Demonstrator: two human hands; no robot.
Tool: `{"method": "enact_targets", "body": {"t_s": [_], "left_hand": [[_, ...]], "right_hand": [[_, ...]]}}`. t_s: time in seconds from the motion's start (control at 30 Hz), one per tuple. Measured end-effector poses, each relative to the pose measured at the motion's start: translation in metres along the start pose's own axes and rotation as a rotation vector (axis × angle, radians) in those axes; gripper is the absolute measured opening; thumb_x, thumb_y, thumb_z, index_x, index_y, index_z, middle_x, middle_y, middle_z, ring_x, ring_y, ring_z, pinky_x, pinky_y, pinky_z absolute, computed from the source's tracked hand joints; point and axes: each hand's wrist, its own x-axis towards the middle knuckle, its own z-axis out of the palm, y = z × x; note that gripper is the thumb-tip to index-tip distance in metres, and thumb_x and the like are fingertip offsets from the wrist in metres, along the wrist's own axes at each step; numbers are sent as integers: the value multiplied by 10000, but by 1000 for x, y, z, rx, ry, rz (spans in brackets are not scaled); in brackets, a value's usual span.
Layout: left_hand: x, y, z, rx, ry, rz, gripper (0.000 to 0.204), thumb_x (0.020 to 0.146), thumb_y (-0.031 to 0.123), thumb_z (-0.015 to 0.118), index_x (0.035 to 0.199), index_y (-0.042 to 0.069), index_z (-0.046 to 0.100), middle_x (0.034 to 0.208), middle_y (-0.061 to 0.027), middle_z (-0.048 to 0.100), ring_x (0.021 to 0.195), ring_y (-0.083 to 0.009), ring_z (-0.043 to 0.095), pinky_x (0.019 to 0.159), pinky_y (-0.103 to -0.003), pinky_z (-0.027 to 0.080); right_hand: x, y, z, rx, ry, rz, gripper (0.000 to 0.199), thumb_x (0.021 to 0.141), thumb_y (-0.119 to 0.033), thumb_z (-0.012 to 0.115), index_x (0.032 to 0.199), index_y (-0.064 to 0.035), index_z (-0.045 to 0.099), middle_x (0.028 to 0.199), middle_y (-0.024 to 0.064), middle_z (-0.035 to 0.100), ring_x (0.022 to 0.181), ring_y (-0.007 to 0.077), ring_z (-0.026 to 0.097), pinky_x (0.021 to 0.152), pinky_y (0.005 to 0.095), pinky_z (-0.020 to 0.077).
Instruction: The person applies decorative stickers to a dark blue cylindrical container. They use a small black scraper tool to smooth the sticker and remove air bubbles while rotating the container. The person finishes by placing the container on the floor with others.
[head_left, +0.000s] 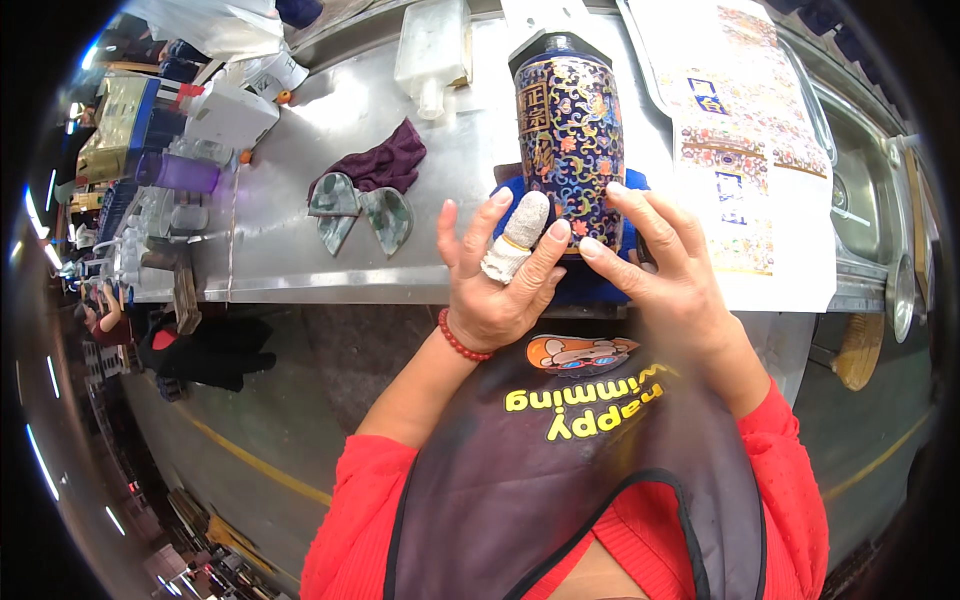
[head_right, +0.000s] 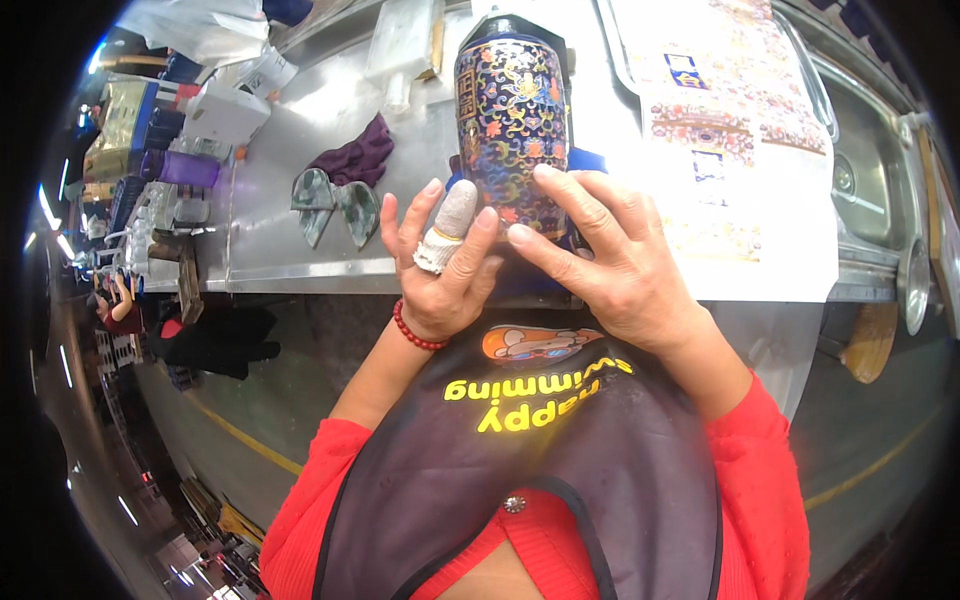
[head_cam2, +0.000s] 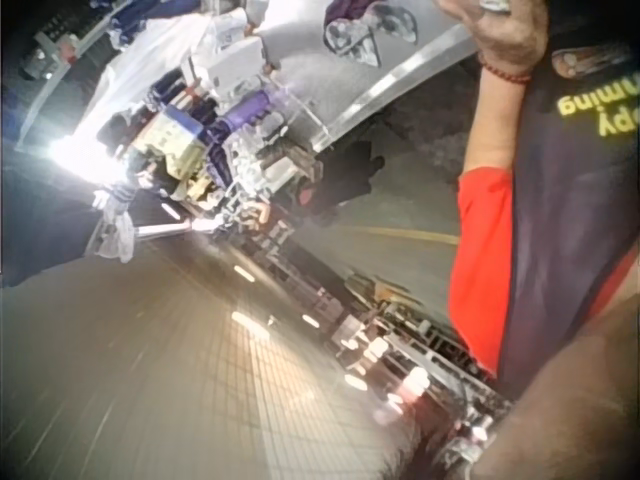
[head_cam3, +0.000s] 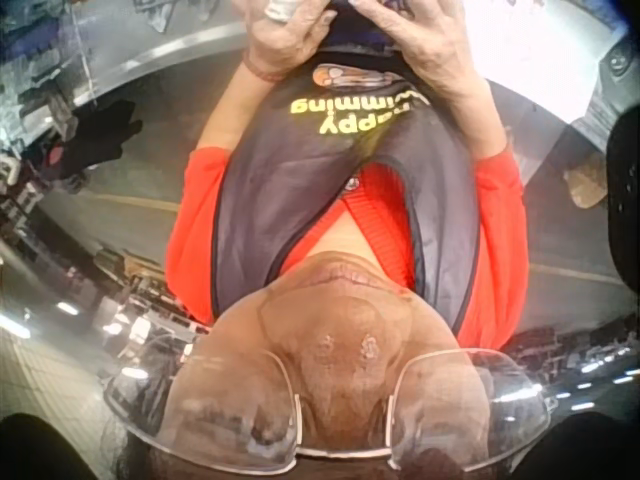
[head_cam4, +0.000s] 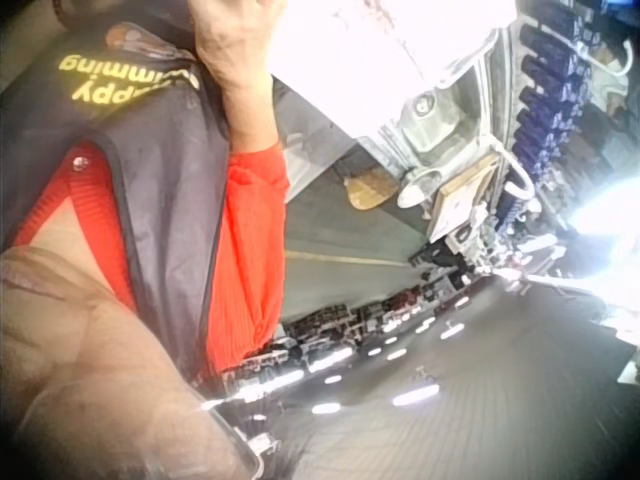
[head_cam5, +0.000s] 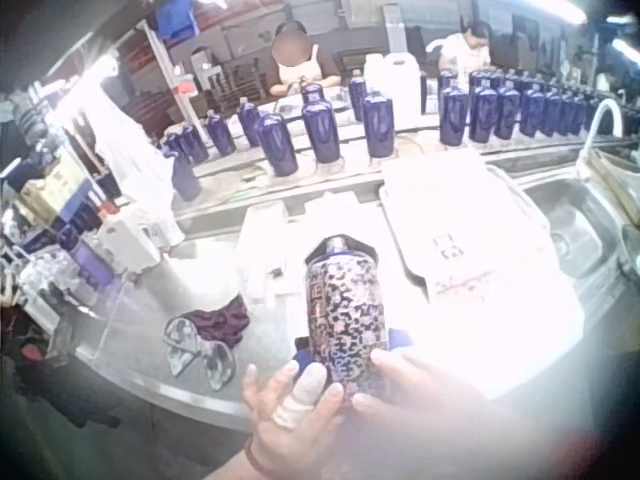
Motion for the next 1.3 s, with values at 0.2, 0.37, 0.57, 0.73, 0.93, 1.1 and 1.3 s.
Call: {"method": "enact_targets", "body": {"t_s": [0.2, 0.37, 0.57, 0.73, 0.93, 1.1, 1.3], "left_hand": [[1, -3, 1, 16, 33, 24, 402, 849, 177, 750, 1250, 176, 746, 1253, -74, 695, 1300, -286, 530, 1184, -598, 180], [5, -6, 3, 35, 76, 82, 381, 841, 130, 717, 1216, 187, 758, 1206, -61, 722, 1266, -276, 559, 1186, -600, 187], [6, -10, 1, 28, 46, 93, 379, 841, 126, 693, 1207, 205, 758, 1209, -63, 726, 1259, -266, 562, 1192, -603, 183], [9, -9, -3, 12, 38, 133, 345, 847, 133, 690, 1172, 218, 766, 1215, -78, 726, 1258, -262, 561, 1194, -600, 185], [22, 3, -3, -54, -63, 18, 509, 818, 215, 756, 1317, 172, 664, 1348, -165, 647, 1287, -328, 546, 1190, -648, 151], [27, -1, 10, -144, -24, 17, 711, 780, 184, 819, 1420, 34, 548, 1386, -220, 603, 1321, -457, 537, 1160, -608, 306], [12, -3, 6, -161, -20, -15, 578, 826, 135, 790, 1378, 95, 625, 1364, -216, 625, 1281, -436, 571, 1177, -611, 264]], "right_hand": [[-4, 8, 2, -5, 19, -40, 411, 789, -123, 663, 1193, -164, 724, 1442, 132, 551, 1226, 319, 565, 912, 440, 479], [6, 10, 2, -45, 10, -94, 361, 802, -152, 637, 1149, -158, 735, 1408, 106, 577, 1218, 306, 564, 882, 444, 483], [6, 16, -3, -20, -14, -121, 357, 758, -108, 693, 1105, -164, 756, 1380, 106, 597, 1236, 327, 551, 960, 458, 478], [-2, 23, 0, -10, 69, -113, 366, 751, -61, 677, 1104, -129, 740, 1346, 109, 617, 1197, 324, 575, 933, 449, 497], [-10, 23, 5, 20, 115, -6, 467, 743, -29, 749, 1203, -102, 711, 1349, 143, 602, 1224, 363, 559, 1026, 489, 483], [-14, 20, 15, 82, 123, 88, 587, 738, -59, 809, 1304, -71, 655, 1366, 159, 581, 1243, 378, 548, 1027, 486, 476], [-12, 18, 30, 136, 183, 97, 555, 756, -104, 803, 1282, -17, 650, 1391, 210, 560, 1249, 408, 537, 1051, 512, 443]]}}
